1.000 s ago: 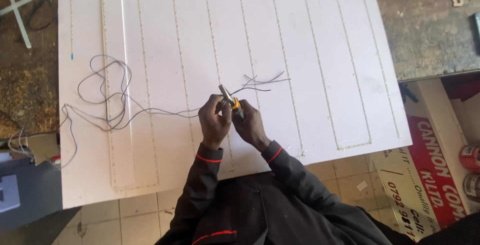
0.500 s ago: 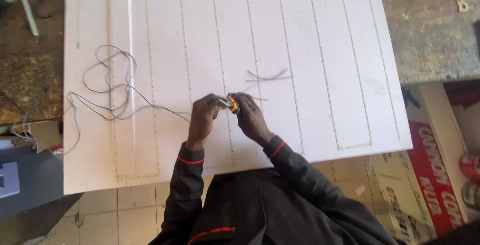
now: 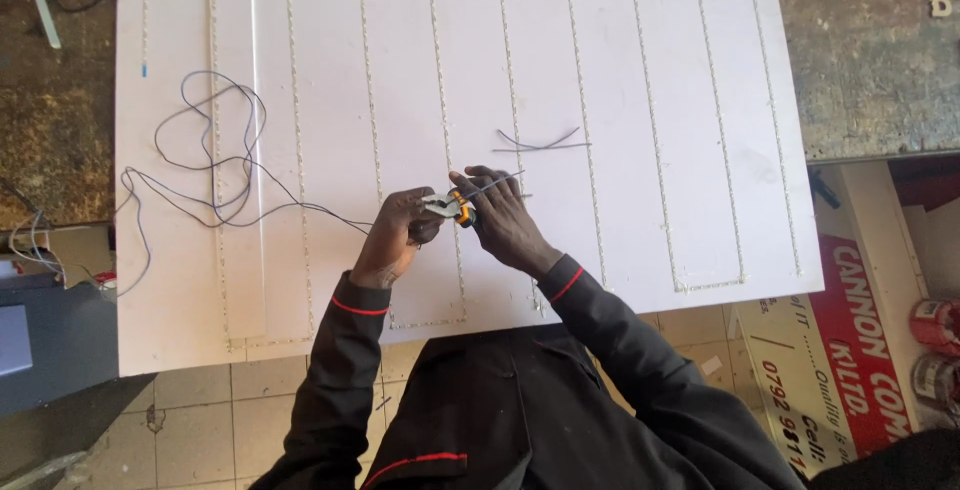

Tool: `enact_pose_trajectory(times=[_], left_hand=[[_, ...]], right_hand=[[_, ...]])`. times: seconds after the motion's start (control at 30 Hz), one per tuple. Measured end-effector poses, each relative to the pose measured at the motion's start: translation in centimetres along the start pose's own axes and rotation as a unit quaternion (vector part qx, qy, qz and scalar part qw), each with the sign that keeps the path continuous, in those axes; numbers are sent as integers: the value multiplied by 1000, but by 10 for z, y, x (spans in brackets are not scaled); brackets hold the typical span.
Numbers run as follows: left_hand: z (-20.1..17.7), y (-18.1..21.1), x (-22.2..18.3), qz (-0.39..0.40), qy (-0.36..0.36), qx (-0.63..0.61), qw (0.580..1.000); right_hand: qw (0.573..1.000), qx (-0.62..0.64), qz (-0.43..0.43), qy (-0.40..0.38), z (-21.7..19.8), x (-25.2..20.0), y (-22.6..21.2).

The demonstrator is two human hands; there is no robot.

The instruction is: Cutting a long wire into multiple short segments using pliers on a workbench.

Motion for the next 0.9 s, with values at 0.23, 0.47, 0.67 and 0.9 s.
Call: enact_pose_trajectory(times=[0.23,0.47,0.67,0.9], left_hand=[[11,17,5,106,17,267,958],[16,2,7,238,126,573,774],[26,4,0,275,174,551,769],[24,14,-15,131,134,361,913]], right_hand=[[957,157,238,-52,29,-29,4],[948,109,291,-63,33,-42,17],[955,96,275,-60,12,-27,-6],[966,144,191,-98,-11,-1,-25]])
Point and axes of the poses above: each hand's wrist, its own x-axis towards the middle knuckle, its own z-axis out of the palm, y = z × x, the point moved 3 cm from there along x, towards the middle knuckle, and after that the axes turned 2 degrees about x, right-handed, at the moved point
